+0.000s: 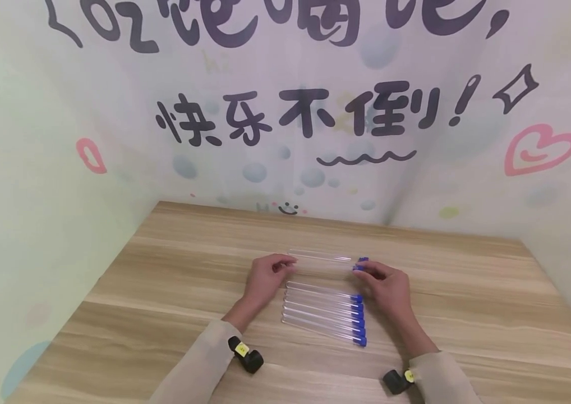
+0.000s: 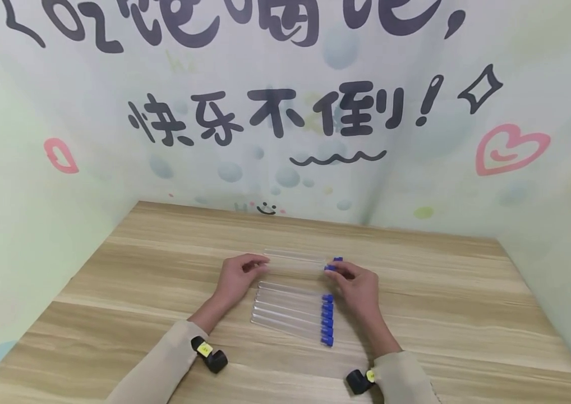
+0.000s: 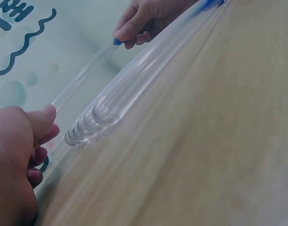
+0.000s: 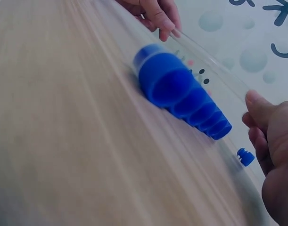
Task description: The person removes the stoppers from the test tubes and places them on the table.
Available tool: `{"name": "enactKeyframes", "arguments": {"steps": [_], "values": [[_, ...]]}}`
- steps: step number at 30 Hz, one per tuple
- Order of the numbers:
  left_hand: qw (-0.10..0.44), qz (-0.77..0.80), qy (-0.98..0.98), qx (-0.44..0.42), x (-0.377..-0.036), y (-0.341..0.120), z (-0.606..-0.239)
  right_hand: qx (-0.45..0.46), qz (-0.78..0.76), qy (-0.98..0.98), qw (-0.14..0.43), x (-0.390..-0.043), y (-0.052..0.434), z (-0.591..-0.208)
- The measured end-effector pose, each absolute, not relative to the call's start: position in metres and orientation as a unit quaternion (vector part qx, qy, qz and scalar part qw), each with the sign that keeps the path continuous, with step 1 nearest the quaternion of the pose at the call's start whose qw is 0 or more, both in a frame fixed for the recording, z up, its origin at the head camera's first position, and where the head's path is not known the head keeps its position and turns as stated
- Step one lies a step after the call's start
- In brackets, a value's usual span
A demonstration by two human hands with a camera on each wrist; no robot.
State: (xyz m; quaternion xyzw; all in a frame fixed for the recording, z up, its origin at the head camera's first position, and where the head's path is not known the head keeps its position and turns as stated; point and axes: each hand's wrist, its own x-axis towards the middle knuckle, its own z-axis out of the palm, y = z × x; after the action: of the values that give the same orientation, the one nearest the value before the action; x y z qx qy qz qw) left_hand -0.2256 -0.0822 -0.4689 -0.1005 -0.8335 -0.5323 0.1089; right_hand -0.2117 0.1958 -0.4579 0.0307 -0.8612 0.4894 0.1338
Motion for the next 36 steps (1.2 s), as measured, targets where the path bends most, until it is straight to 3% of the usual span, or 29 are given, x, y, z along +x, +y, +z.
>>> {"name": "enactKeyframes", "arguments": {"steps": [4, 18, 36], "values": [[0.113, -0.525, -0.839, -0.090, -0.226, -0.083, -0.469, 0.045, 0.490, -0.866, 0.092, -0.213, 0.199, -0.459], [0.103, -0.500, -0.855, -0.091, -0.229, -0.084, -0.470, 0.098, 0.482, -0.870, 0.028, -0.216, 0.213, -0.466], [0.107, -0.506, -0.855, -0.048, -0.231, -0.080, -0.469, 0.040, 0.476, -0.875, 0.084, -0.220, 0.219, -0.466]]}}
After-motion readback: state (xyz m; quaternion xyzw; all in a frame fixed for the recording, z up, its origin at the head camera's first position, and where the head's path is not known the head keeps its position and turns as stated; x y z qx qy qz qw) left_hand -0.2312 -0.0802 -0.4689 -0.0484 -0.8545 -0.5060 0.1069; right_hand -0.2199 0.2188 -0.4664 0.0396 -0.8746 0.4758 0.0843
